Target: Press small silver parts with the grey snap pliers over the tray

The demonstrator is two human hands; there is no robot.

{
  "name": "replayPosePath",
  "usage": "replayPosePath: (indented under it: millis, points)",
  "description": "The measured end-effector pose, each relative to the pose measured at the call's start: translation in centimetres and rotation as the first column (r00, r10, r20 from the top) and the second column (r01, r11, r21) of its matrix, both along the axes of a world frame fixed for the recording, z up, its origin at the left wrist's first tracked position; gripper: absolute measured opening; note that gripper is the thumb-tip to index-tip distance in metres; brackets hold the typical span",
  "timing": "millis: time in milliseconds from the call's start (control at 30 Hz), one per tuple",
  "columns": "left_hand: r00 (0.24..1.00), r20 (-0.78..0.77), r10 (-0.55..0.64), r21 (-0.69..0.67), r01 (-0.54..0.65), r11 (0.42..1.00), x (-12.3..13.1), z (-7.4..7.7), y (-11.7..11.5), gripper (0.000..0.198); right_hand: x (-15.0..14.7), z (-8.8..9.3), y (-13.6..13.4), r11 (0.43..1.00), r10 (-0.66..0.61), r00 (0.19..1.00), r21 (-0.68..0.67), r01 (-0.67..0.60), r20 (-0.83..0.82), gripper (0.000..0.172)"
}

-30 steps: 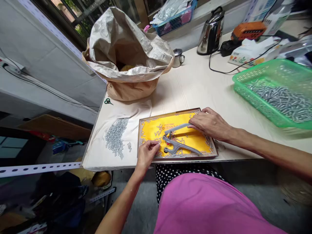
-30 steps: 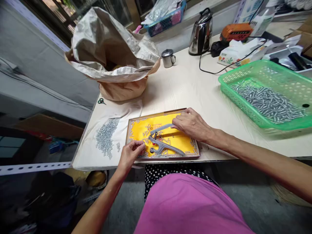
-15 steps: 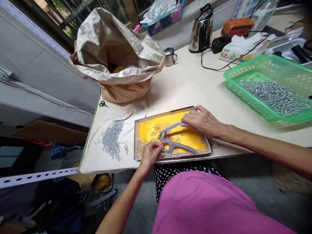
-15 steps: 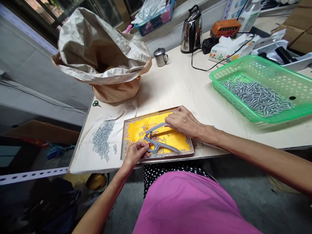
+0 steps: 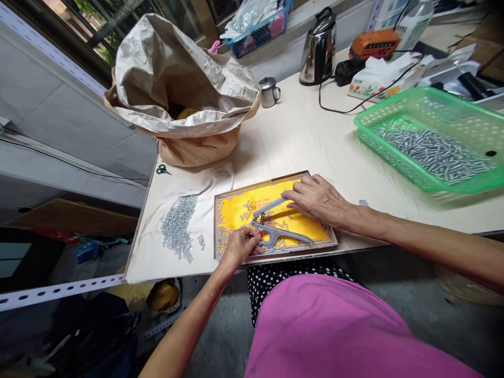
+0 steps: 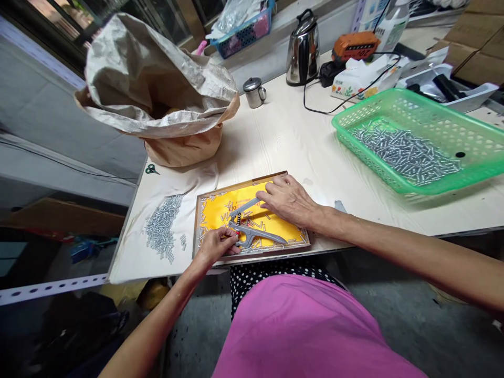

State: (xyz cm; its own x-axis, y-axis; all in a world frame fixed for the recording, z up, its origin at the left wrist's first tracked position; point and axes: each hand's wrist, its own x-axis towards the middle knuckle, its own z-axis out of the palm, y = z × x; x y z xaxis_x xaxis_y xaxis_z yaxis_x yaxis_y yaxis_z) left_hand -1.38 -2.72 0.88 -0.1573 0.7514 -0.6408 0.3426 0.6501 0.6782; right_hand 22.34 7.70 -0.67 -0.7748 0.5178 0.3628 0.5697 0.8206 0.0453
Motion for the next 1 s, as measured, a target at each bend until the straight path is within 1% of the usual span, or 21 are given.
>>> replayPosePath:
  millis: [33,67,167,200,267,367,633,800,867,900,933,967,1000]
  points:
    - [1.0,0.0,0.002,0.003,-0.002,1.0,0.0,-0.1,-0.1,0.016,-0.1,0.1,-0.4,1.0,-0.011,1.0,-0.013,0.011,-0.001,0.034]
    - [1.0,-0.001,0.001,0.002,-0.001,1.0,0.0,-0.1,-0.1,0.016,-0.3,0.2,-0.8,0.999,-0.022,1.0,-0.023,0.022,-0.002,0.046]
    - [1.0,-0.014,-0.008,0.0,0.008,1.0,-0.1,-0.2,-0.2,0.017,-0.4,0.0,-2.2,0.998,-0.041,0.999,-0.039,0.041,0.005,0.084]
    - [1.0,-0.016,-0.009,0.002,0.009,1.0,-0.1,-0.2,-0.2,0.017,-0.4,-0.1,-2.6,0.998,-0.044,0.999,-0.043,0.044,0.013,0.093]
    - [1.0,-0.012,-0.011,0.01,0.011,1.0,-0.2,-0.2,-0.2,0.016,-0.3,-0.4,-3.2,0.998,-0.046,0.999,-0.051,0.048,0.028,0.103]
    - [1.0,-0.014,-0.01,0.018,0.011,1.0,-0.3,-0.5,-0.3,0.012,-0.1,-0.8,-3.7,0.997,-0.044,0.998,-0.068,0.046,0.042,0.103]
    - [1.0,-0.013,-0.016,0.043,0.016,0.999,-0.8,-1.4,-0.8,0.009,-0.8,-0.9,-4.3,0.993,-0.067,0.997,-0.096,0.071,0.045,0.086]
    - [0.999,-0.041,-0.019,0.073,0.022,0.997,-1.0,-1.8,-0.8,0.009,-0.9,-1.3,-4.9,0.992,-0.059,0.997,-0.107,0.063,0.046,0.087]
    - [0.997,-0.065,-0.051,0.06,0.055,0.997,-1.1,-1.9,-0.9,0.01,-1.0,-1.6,-5.2,0.991,-0.066,0.997,-0.115,0.071,0.046,0.085]
    - [0.993,-0.092,-0.079,0.059,0.085,0.995,-1.1,-2.0,-1.1,0.012,-1.0,-1.7,-5.4,0.989,-0.073,0.996,-0.123,0.078,0.045,0.082]
    - [0.983,-0.151,-0.104,0.089,0.119,0.989,-1.1,-1.9,-1.3,0.012,-1.1,-1.8,-5.5,0.987,-0.079,0.996,-0.133,0.085,0.046,0.079]
    - [0.962,-0.247,-0.119,0.155,0.16,0.975,-0.9,-1.9,-1.6,0.01,-1.2,-1.9,-5.6,0.986,-0.08,0.996,-0.144,0.086,0.047,0.076]
    - [0.92,-0.377,-0.112,0.247,0.217,0.944,-0.7,-1.7,-2.0,0.009,-1.3,-1.9,-5.6,0.985,-0.077,0.996,-0.152,0.084,0.049,0.073]
